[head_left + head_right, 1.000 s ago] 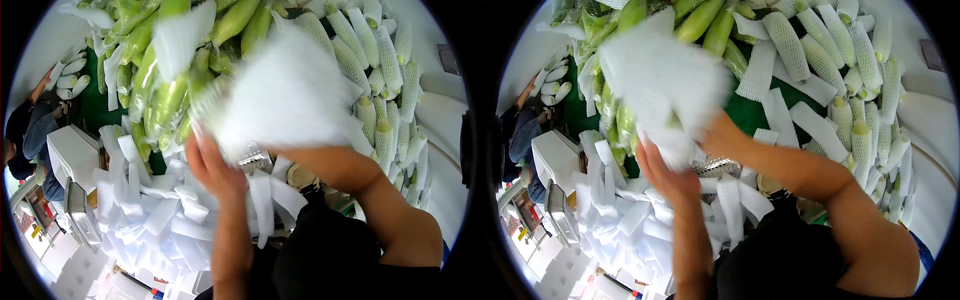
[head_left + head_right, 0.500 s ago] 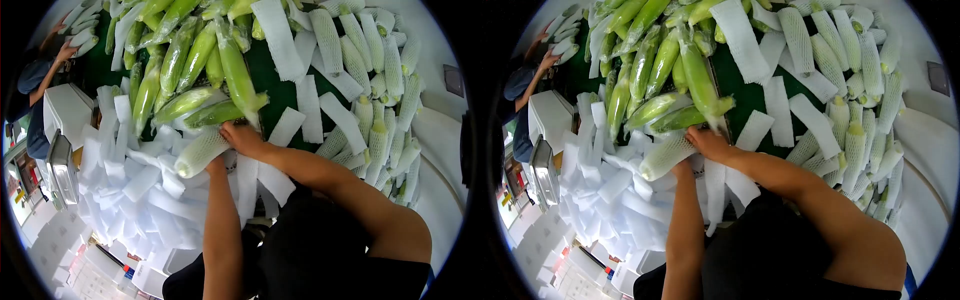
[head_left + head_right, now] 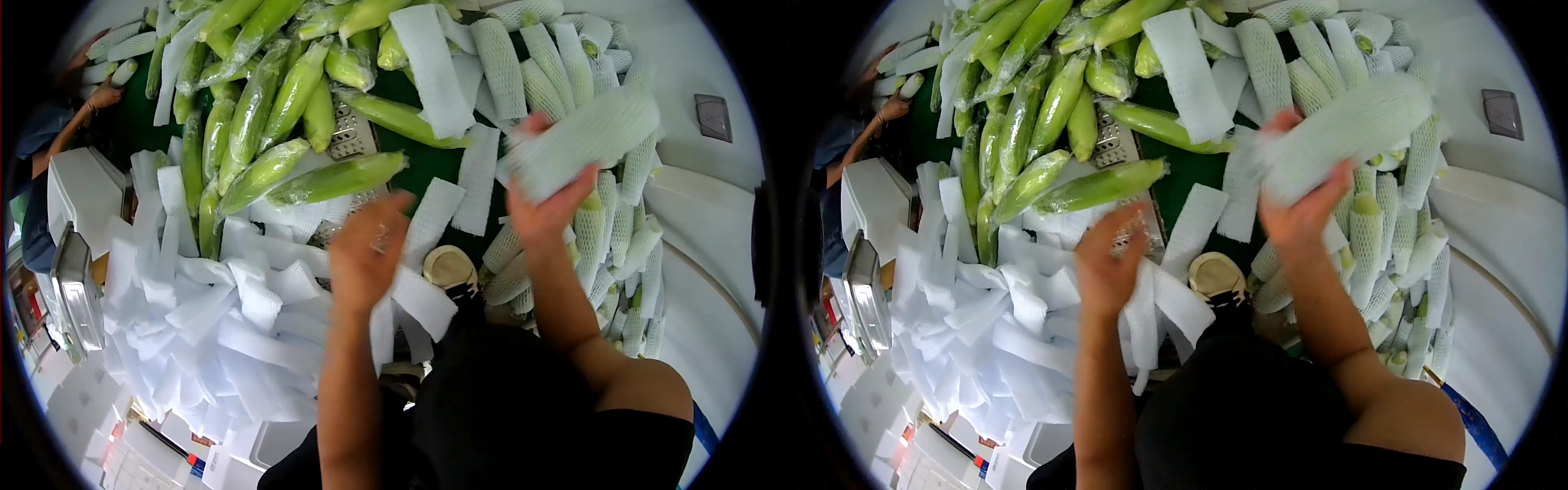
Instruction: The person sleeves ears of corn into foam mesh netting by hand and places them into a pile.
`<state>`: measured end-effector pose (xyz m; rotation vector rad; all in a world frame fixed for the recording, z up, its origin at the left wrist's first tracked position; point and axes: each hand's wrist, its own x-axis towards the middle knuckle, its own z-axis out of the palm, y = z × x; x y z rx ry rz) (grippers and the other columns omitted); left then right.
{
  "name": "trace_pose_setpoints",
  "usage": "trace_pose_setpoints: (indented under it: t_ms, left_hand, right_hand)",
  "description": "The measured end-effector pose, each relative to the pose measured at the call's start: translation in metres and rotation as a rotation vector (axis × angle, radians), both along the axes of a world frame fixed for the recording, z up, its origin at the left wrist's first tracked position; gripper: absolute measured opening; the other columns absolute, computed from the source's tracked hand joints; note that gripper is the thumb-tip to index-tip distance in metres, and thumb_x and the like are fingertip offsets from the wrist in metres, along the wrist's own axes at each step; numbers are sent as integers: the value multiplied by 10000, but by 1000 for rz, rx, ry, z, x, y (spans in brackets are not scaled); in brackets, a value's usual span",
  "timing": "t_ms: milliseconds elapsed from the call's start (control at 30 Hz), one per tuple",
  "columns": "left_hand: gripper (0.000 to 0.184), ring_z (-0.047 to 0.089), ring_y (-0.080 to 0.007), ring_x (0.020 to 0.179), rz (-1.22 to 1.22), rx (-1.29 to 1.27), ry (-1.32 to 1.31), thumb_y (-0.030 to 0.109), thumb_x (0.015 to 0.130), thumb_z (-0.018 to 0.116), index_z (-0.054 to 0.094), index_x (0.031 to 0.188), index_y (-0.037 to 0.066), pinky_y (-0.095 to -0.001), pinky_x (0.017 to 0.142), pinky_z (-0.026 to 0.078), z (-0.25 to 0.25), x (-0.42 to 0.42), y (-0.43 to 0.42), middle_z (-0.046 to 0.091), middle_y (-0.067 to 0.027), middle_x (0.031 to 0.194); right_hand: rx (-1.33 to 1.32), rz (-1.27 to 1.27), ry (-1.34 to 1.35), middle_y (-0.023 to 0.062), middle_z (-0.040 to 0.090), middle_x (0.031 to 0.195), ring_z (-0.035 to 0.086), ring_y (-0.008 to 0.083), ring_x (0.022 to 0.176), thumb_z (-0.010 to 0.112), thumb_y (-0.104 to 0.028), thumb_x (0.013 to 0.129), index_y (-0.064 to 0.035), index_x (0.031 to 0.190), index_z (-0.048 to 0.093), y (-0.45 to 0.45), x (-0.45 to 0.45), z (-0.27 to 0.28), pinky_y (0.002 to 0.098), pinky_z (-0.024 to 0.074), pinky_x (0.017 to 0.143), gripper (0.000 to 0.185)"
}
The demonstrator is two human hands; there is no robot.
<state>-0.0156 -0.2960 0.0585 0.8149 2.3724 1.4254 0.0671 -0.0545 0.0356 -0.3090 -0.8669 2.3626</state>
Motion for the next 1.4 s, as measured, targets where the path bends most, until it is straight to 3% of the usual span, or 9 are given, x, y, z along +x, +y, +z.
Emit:
trace_pose_setpoints:
  t_ms: [133, 200, 300, 567, 767, 933, 967, 1133, 1400]
  left_hand:
    - [191, 613, -261, 855, 444, -318, 149, 45, 840, 682, 665, 1031, 45, -347, 757, 484, -71, 0, -37, 643, -106, 962]
    - [180, 611, -227, 838, 547, -396, 15, 57, 852, 682, 662, 1030, 42, -331, 742, 485, -92, 23, -61, 637, -98, 951]
    - [166, 606, -181, 832, 446, -223, -227, 79, 893, 664, 655, 1048, 22, -289, 729, 496, -75, 60, -56, 640, -86, 950]
    - [483, 567, -112, 947, 155, 341, -374, -58, 919, 569, 508, 1391, 25, -244, 828, 481, -28, 15, -42, 526, -96, 1346]
    - [814, 492, -198, 1263, 138, 705, -868, -83, 823, 645, 261, 1524, 70, -358, 1055, 414, -17, 31, -41, 406, -67, 1468]
    - [965, 348, -336, 1378, 504, 539, -378, -93, 751, 675, 162, 1550, 80, -435, 1077, 392, -9, 37, -32, 183, -127, 1549]
    - [839, 354, -306, 1373, 369, 87, -11, -79, 765, 668, 311, 1510, 64, -417, 1073, 391, -14, 34, -43, 269, -144, 1512]
    - [491, 497, -206, 1227, 490, 625, -926, 150, 914, 582, 456, 1375, 36, -327, 1008, 435, -2, 41, -42, 533, -90, 1256]
    - [605, 565, -142, 1056, 636, 417, -879, 33, 788, 777, 455, 1300, 28, -291, 912, 486, -31, 39, -65, 580, -46, 1156]
  right_hand:
    - [695, 167, -656, 114, 503, 1337, 471, 290, 1261, 704, -399, 849, -75, 1352, 474, 25, -16, -26, 470, 359, 1087, 641]
    - [1510, 512, -595, 135, 530, 1223, 517, 309, 1160, 750, -224, 804, -107, 1313, 506, -22, -13, -27, 442, 433, 991, 576]
    - [1734, 553, -746, 120, 568, 1065, 551, 300, 1027, 730, -114, 794, -70, 1108, 603, -61, 6, -71, 386, 469, 878, 342]
    - [1004, 785, -22, 75, 618, 1067, 580, 252, 997, 749, 22, 761, -47, 902, 653, -24, -17, 31, 352, 473, 831, 184]
    - [279, 609, -85, 75, 519, 1236, 535, 147, 1085, 751, -93, 845, -42, 1272, 511, -102, -59, 19, 300, 447, 950, 492]
    - [276, 713, -292, 34, 571, 1115, 548, 110, 1028, 679, -20, 894, -32, 1227, 532, -137, -48, 10, 269, 455, 915, 364]
    - [296, 649, -290, 33, 575, 1081, 550, 107, 981, 682, -67, 901, -39, 1198, 556, -143, -48, 6, 270, 461, 894, 324]
    - [653, 586, -215, 32, 542, 1066, 518, 129, 1005, 677, -80, 910, -47, 1204, 502, -133, -57, -5, 289, 435, 923, 344]
    - [419, 1217, -511, 20, 580, 901, 542, 100, 846, 723, -377, 889, -35, 938, 626, -147, -68, -23, 264, 466, 782, 359]
